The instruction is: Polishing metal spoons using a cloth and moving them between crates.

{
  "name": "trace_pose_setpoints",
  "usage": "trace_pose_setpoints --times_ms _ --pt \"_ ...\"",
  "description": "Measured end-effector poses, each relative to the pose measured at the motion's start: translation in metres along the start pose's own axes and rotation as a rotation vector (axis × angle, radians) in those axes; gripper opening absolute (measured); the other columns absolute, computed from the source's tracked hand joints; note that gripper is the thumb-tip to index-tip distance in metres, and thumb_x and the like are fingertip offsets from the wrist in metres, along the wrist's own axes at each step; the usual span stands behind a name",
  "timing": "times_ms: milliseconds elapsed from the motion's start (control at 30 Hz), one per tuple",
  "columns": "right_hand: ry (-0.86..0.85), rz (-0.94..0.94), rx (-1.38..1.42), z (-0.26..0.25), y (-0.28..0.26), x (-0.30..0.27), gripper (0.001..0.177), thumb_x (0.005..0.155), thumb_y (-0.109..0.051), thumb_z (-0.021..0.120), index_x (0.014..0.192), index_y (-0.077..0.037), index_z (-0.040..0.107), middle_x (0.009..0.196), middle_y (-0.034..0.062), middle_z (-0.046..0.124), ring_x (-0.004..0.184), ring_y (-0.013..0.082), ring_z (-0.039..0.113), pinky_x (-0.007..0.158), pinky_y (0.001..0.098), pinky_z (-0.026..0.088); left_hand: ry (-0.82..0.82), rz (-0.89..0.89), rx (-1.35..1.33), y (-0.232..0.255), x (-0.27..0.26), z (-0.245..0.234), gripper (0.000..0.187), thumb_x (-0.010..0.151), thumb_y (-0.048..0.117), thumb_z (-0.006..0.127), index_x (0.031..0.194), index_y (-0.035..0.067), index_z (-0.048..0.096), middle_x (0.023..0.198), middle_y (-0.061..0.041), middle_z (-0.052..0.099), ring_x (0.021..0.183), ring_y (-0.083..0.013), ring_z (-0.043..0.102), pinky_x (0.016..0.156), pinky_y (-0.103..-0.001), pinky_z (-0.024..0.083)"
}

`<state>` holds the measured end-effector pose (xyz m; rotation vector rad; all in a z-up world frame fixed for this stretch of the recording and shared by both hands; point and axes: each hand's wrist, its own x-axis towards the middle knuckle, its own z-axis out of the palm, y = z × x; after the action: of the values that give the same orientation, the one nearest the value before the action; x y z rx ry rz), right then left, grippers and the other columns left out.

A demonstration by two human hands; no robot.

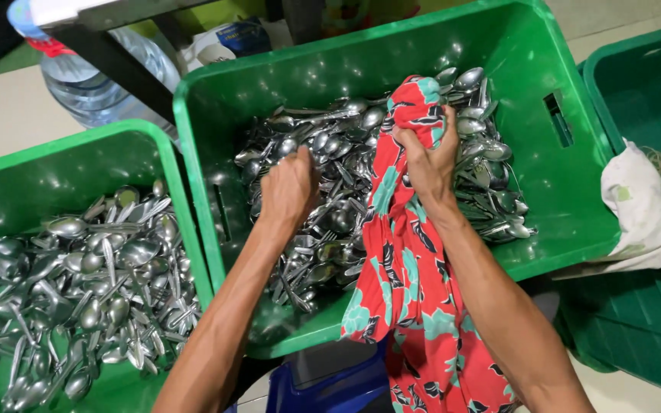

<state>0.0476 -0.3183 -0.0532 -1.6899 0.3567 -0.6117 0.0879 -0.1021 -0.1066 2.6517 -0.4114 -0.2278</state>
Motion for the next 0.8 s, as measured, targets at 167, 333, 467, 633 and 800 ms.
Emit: trace_pose_setpoints --times_ms 167,333,467,633,800 --pt "-0.023 -0.034 -0.036 0.002 0.007 0.000 0.040 0.075 -0.014 0.079 0.109 -0.009 0.061 0.093 0.0075 0.066 0.086 0.0176 0.062 0.079 0.0343 0.047 0.275 0.040 -0.044 0.024 -0.032 -0.087 0.015 0.092 0.004 0.054 0.106 0.000 0.051 0.091 -0.025 0.064 0.077 -0.0546 0.069 0.065 -0.066 0.056" --pt "-0.031 -0.049 -0.047 0.009 0.013 -0.002 0.037 0.074 -0.013 0.078 0.106 -0.007 0.061 0.091 0.0099 0.067 0.084 0.0215 0.063 0.076 0.0369 0.048 0.284 -0.065 -0.424 0.000 -0.043 -0.071 0.017 0.092 -0.002 0.049 0.108 -0.002 0.044 0.094 -0.032 0.067 0.084 -0.0577 0.068 0.073 -0.065 0.057" --pt "-0.030 -0.045 -0.123 0.009 0.018 -0.004 0.036 0.071 -0.016 0.080 0.101 -0.010 0.062 0.083 0.0093 0.067 0.077 0.0219 0.065 0.070 0.0364 0.048 -0.198 -0.293 -0.373 -0.031 -0.042 -0.004 0.029 0.090 0.020 0.053 0.101 0.005 0.076 0.094 -0.025 0.075 0.097 -0.0437 0.073 0.082 -0.055 0.056" --pt "-0.010 -0.021 -0.146 0.001 0.022 0.001 0.036 0.070 -0.016 0.081 0.100 -0.010 0.062 0.082 0.0088 0.067 0.076 0.0218 0.066 0.069 0.0365 0.048 -0.319 -0.396 -0.487 -0.036 -0.037 0.021 0.034 0.094 0.021 0.051 0.104 0.008 0.080 0.096 -0.023 0.076 0.098 -0.0413 0.074 0.082 -0.053 0.057" --pt "0.003 -0.032 -0.177 -0.001 0.031 0.008 0.037 0.070 -0.017 0.081 0.101 -0.010 0.063 0.083 0.0129 0.068 0.077 0.0252 0.067 0.068 0.0391 0.048 0.405 -0.875 -1.861 -0.043 -0.040 0.004 0.033 0.097 -0.004 0.044 0.123 -0.019 0.056 0.087 -0.008 0.052 0.067 -0.0073 0.056 0.066 -0.022 0.059"
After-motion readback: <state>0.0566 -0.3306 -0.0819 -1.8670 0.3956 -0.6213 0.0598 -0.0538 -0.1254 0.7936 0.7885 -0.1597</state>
